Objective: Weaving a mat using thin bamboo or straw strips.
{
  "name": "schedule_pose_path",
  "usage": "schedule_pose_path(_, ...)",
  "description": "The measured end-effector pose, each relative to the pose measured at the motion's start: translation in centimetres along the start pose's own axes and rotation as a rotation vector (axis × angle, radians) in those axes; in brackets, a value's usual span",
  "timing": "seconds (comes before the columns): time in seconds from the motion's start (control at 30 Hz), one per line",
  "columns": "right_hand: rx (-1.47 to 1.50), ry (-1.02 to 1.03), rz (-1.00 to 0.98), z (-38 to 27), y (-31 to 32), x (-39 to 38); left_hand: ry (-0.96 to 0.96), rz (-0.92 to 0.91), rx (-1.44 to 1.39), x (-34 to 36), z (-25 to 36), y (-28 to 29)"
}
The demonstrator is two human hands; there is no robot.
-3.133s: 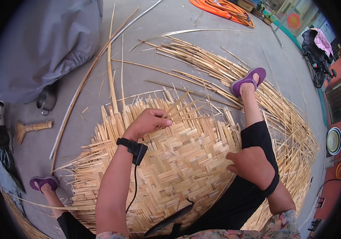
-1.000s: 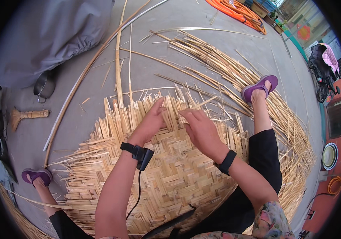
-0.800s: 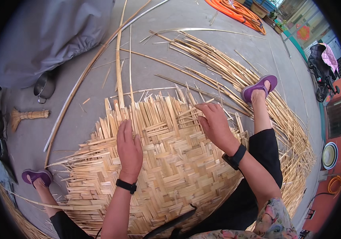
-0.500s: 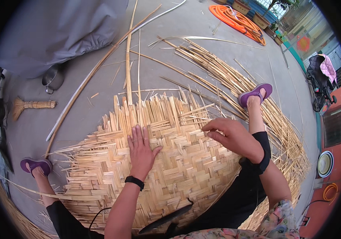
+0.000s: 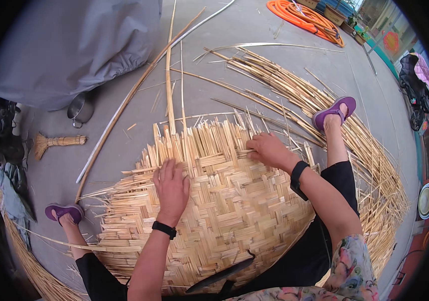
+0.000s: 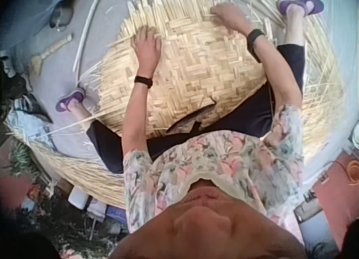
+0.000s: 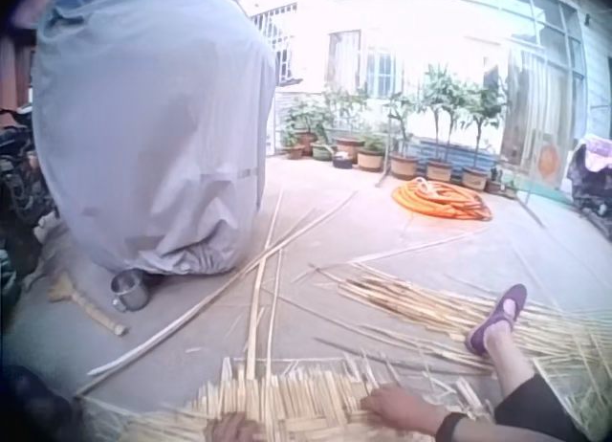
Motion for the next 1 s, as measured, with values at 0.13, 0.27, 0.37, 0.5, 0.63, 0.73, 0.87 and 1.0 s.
schedule_pose_path(0.13, 0.100, 0.101, -0.042, 0.2, 0.7, 0.5, -0.118, -0.037, 0.117, 1.5, -1.5, 0.0)
schedule_pose_path(0.27, 0.013, 0.143, 0.014, -0.1, -0.4, 0.9, -0.176, -0.187, 0.101, 1.2, -2.8, -1.8)
schedule_pose_path(0.37, 0.040, 0.132, 0.040, -0.2, -1.4, 1.3, -0.235, -0.114, 0.142, 0.3, -2.7, -2.3)
schedule_pose_path(0.5, -0.016, 0.200, 0.029, -0.8, -1.4, 1.4, -0.206, -0.127, 0.180, 0.4, -2.3, -1.8)
schedule_pose_path(0.63, -0.141, 0.282, -0.021, -0.6, -0.1, -0.1, -0.205, -0.168, 0.295, 1.5, 0.4, 0.8)
schedule_pose_path(0.73, -0.248, 0.188, -0.072, 0.5, 0.6, -0.9, -0.250, -0.161, 0.202, 3.2, 5.2, 2.7)
schedule_pose_path(0.87, -0.155, 0.160, -0.025, 0.8, 0.8, -1.7, -0.041, -0.469, -0.646, 6.8, 11.5, 0.5)
schedule_pose_path(1.0, -0.097, 0.135, 0.123, 1.0, 1.2, -1.9, 0.215, -0.284, -0.834, 8.1, 8.6, -0.3)
Point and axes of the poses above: each hand's wrist, its own x-axis towards the middle knuckle, its own y-axis out of the back of the hand, z = x × y, the point moved 6 cm from there along x, towards the middle knuckle, and after that the axes turned 11 degrees about y, right-handed, at the moved point
